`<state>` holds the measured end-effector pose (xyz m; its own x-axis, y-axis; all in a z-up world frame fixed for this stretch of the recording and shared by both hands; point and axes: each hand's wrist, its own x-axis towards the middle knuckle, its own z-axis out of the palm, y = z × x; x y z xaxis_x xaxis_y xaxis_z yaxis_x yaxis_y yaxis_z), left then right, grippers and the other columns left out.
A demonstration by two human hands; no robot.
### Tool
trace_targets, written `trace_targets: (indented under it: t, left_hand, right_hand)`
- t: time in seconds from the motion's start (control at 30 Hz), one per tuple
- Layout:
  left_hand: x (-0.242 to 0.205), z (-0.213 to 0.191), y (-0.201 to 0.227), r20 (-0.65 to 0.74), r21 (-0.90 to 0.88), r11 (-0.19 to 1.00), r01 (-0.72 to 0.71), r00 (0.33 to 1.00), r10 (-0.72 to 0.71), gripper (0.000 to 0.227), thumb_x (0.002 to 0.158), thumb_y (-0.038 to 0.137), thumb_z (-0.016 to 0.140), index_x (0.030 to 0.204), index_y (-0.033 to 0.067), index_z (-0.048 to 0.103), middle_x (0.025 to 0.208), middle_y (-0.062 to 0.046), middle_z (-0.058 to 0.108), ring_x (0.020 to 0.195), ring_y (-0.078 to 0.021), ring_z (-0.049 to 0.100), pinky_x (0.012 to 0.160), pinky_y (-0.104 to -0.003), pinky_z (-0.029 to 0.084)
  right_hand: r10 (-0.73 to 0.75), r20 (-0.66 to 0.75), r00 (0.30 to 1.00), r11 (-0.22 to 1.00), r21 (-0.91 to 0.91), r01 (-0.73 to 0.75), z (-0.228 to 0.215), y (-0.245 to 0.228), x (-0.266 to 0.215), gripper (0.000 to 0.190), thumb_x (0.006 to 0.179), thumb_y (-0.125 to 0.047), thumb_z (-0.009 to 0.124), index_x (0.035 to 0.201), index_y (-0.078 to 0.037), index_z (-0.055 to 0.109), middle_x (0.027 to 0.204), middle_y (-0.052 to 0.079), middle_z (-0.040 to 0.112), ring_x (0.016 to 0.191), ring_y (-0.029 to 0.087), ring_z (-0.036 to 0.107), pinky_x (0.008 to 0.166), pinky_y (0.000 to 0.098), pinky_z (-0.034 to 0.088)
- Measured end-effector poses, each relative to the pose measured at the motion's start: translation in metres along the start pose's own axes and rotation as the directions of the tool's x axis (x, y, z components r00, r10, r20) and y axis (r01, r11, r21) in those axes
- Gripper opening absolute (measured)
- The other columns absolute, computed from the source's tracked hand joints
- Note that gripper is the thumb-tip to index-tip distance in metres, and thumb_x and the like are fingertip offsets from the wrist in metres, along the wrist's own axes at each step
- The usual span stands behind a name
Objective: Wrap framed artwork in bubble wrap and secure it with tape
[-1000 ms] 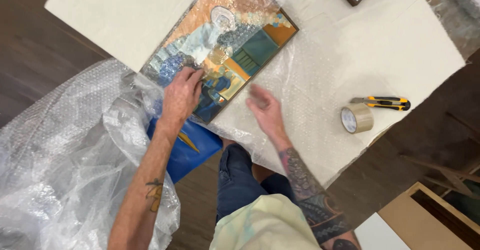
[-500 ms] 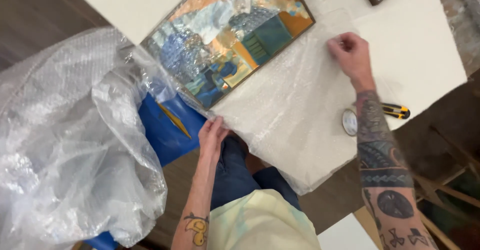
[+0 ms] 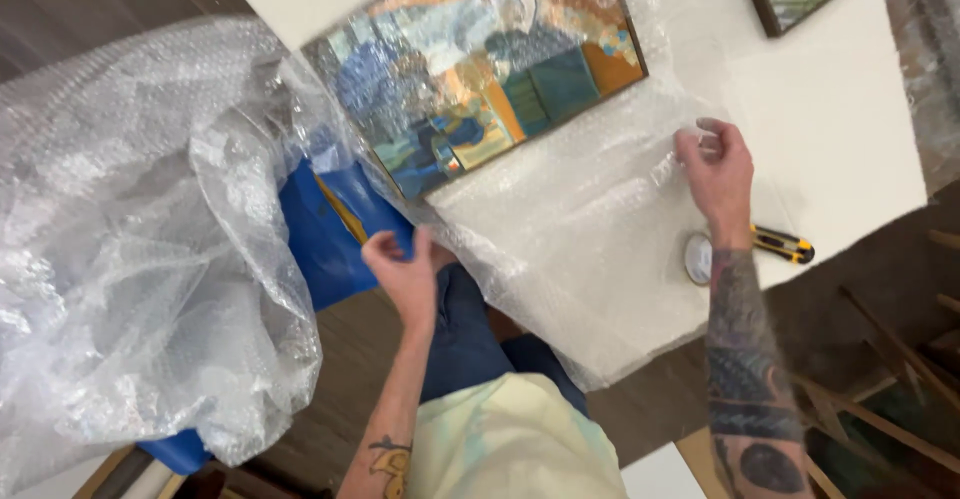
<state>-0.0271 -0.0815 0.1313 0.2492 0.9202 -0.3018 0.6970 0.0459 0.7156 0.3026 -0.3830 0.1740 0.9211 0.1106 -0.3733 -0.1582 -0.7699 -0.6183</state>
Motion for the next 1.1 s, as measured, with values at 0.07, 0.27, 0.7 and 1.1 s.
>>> trace_targets:
  t: [0.07,0.27,0.7,1.1]
  left_hand:
    - [-0.028,0.001,0.042,0.180,0.085,0.987,-0.138,0.976,0.121,0.042,0.081,0.029,0.089,0.112,0.0142,0.064,0.094,-0.006,0.061,0.082,-0.0232,0.063,0.076,-0.036,0.052]
    - [-0.046,0.002,0.063,0.581,0.010,0.673,-0.740,0.551,0.598,0.044,0.091,0.010,0.062,0.134,0.0176,0.067,0.121,-0.010,0.065,0.103,-0.0287,0.068,0.091,-0.040,0.053]
    - [-0.049,-0.076,0.065,0.799,-0.168,0.424,-0.890,0.129,0.588,0.015,0.088,0.001,0.068,0.099,0.0110,0.072,0.114,-0.003,0.066,0.103,-0.0223,0.068,0.083,-0.037,0.054]
    - [-0.057,-0.065,-0.007,0.927,0.208,0.403,-0.891,0.312,0.210,0.045,0.081,0.021,0.074,0.123,0.0324,0.067,0.134,0.009,0.064,0.097,-0.0255,0.076,0.084,-0.045,0.065]
  right_hand:
    - [-0.211,-0.081,0.974,0.971,-0.132,0.199,-0.011,-0.036,-0.045,0.055,0.093,-0.022,0.085,0.137,0.000,0.059,0.120,0.023,0.062,0.108,0.038,0.061,0.095,0.0490,0.048]
    - [-0.240,-0.005,0.971,0.953,-0.189,0.235,-0.004,-0.028,-0.203,0.040,0.089,-0.011,0.078,0.122,0.005,0.062,0.111,0.027,0.063,0.108,0.046,0.059,0.101,0.0530,0.044]
    - [0.262,0.304,0.916,0.942,-0.289,-0.173,0.046,0.155,-0.465,0.021,0.080,-0.022,0.068,0.100,-0.022,0.062,0.107,0.000,0.062,0.108,0.023,0.057,0.082,0.0439,0.050]
    - [0.234,-0.321,0.918,0.962,0.212,-0.171,-0.095,0.038,-0.301,0.073,0.077,-0.014,0.085,0.139,0.004,0.052,0.128,0.028,0.055,0.121,0.046,0.057,0.096,0.0456,0.057]
